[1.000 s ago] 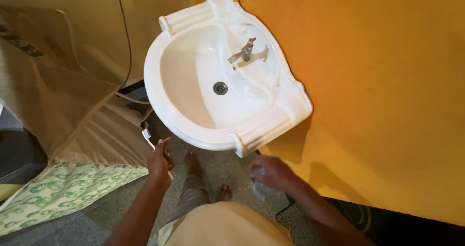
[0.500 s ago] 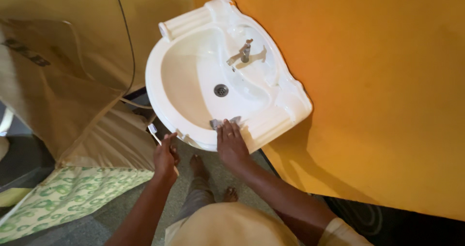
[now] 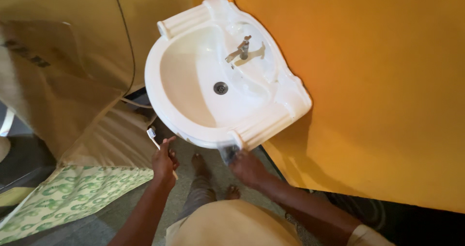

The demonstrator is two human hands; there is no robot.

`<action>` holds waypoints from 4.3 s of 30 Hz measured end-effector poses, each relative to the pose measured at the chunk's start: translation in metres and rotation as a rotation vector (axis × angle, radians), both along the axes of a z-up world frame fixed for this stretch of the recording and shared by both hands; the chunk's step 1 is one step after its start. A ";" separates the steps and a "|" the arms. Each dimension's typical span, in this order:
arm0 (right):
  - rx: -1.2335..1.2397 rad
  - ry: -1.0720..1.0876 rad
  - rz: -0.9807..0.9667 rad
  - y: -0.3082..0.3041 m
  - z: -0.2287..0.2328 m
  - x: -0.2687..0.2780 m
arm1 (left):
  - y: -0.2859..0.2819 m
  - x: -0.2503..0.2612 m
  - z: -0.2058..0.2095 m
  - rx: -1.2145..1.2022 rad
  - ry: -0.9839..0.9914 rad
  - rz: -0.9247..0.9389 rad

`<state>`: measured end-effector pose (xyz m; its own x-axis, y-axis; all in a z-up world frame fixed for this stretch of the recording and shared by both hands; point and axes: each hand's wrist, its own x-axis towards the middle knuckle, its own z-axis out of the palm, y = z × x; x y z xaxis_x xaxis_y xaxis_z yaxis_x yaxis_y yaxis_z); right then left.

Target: The person washes their hands under running water, then uses a cloth to wipe the sink basin and faucet. They also use a toothbrush to scrub the sink surface and the drain area before wiping it down again with the cloth.

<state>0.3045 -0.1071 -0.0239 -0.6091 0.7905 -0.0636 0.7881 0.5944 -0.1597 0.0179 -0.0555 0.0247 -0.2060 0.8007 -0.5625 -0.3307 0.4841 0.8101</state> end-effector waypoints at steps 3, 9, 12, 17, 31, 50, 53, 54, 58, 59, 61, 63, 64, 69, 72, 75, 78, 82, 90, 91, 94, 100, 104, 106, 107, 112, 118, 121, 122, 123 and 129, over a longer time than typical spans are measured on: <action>-0.261 0.279 -0.138 -0.039 0.011 0.016 | -0.001 0.004 -0.004 0.017 -0.010 -0.012; -0.452 0.911 -1.090 -0.026 0.042 0.057 | -0.007 0.007 -0.016 0.030 -0.044 -0.048; -0.112 1.165 -1.293 0.003 0.067 0.102 | -0.005 0.014 -0.010 0.026 -0.024 -0.106; 0.271 0.983 -0.821 0.054 0.081 0.134 | 0.003 0.034 0.004 0.037 0.002 -0.211; 0.207 0.378 -0.172 0.059 0.074 0.046 | 0.011 0.032 0.002 -0.027 0.021 -0.164; 0.012 0.341 -0.147 0.074 0.100 0.019 | 0.071 0.024 0.005 0.033 0.015 -0.043; -0.093 0.286 -0.108 0.100 0.102 0.053 | 0.091 0.016 0.004 0.064 0.037 -0.022; -0.096 0.252 -0.141 0.110 0.105 0.070 | 0.096 0.013 0.001 0.077 0.048 -0.016; -0.055 0.090 -0.279 0.148 0.112 0.122 | 0.122 -0.002 -0.012 0.121 0.065 0.019; 0.002 0.095 -0.246 0.153 0.109 0.124 | 0.127 -0.005 -0.016 0.127 0.062 0.034; 0.011 0.077 -0.271 0.156 0.097 0.109 | 0.136 -0.009 -0.022 0.200 0.141 0.023; -0.089 0.049 -0.280 0.157 0.089 0.086 | 0.147 -0.012 -0.024 0.292 0.234 -0.013; -0.196 0.033 -0.273 0.156 0.087 0.072 | 0.152 -0.013 -0.022 0.346 0.292 -0.040; -0.498 0.031 -0.299 0.168 0.086 0.031 | 0.177 -0.011 0.011 0.381 0.772 -0.271; -0.403 0.133 -0.249 0.202 0.072 0.029 | 0.192 -0.007 0.027 0.370 0.857 -0.340; 0.044 0.187 -0.067 0.240 0.061 0.042 | 0.209 -0.005 0.030 0.518 0.944 -0.375; 0.074 -0.115 0.062 0.261 0.055 0.055 | 0.213 -0.010 0.027 0.618 1.009 -0.407; -0.427 -0.506 -0.089 0.248 0.041 0.062 | 0.216 -0.014 0.025 0.593 0.960 -0.441; -0.855 -0.190 -0.467 0.234 0.016 0.014 | 0.234 -0.023 0.023 0.329 0.747 -0.467; -0.849 -0.066 -0.479 0.231 0.011 0.006 | 0.235 -0.024 0.022 0.350 0.697 -0.467; -0.638 0.091 -0.485 0.223 -0.007 -0.006 | 0.239 -0.028 0.020 0.347 0.638 -0.499; -0.293 -0.010 -0.522 0.231 -0.002 0.025 | 0.244 -0.026 0.018 0.255 0.598 -0.475; -0.306 -0.069 -0.486 0.239 0.008 0.029 | 0.241 -0.024 0.002 0.324 0.498 -0.367; -0.377 -0.155 -0.511 0.249 0.010 0.022 | 0.239 -0.020 -0.005 0.314 0.633 -0.304; -0.412 -0.199 -0.523 0.254 0.009 0.020 | 0.239 -0.019 -0.008 0.308 0.700 -0.272; -0.466 -0.268 -0.498 0.259 -0.010 0.035 | 0.251 -0.020 -0.022 0.532 1.243 -0.024; -0.436 -0.377 -0.392 0.246 -0.014 0.031 | 0.267 -0.022 -0.044 0.132 1.352 -0.016; -0.377 -0.503 -0.201 0.244 -0.023 0.029 | 0.272 -0.022 -0.055 0.070 1.373 -0.073; -0.351 -0.551 -0.106 0.244 -0.026 0.024 | 0.272 -0.025 -0.055 0.071 1.378 -0.100; -0.446 -0.455 -0.172 0.243 -0.026 0.020 | 0.271 -0.025 -0.054 0.044 1.367 -0.091; -0.762 0.057 -0.227 0.241 -0.019 -0.035 | 0.273 -0.016 -0.047 0.049 1.341 -0.070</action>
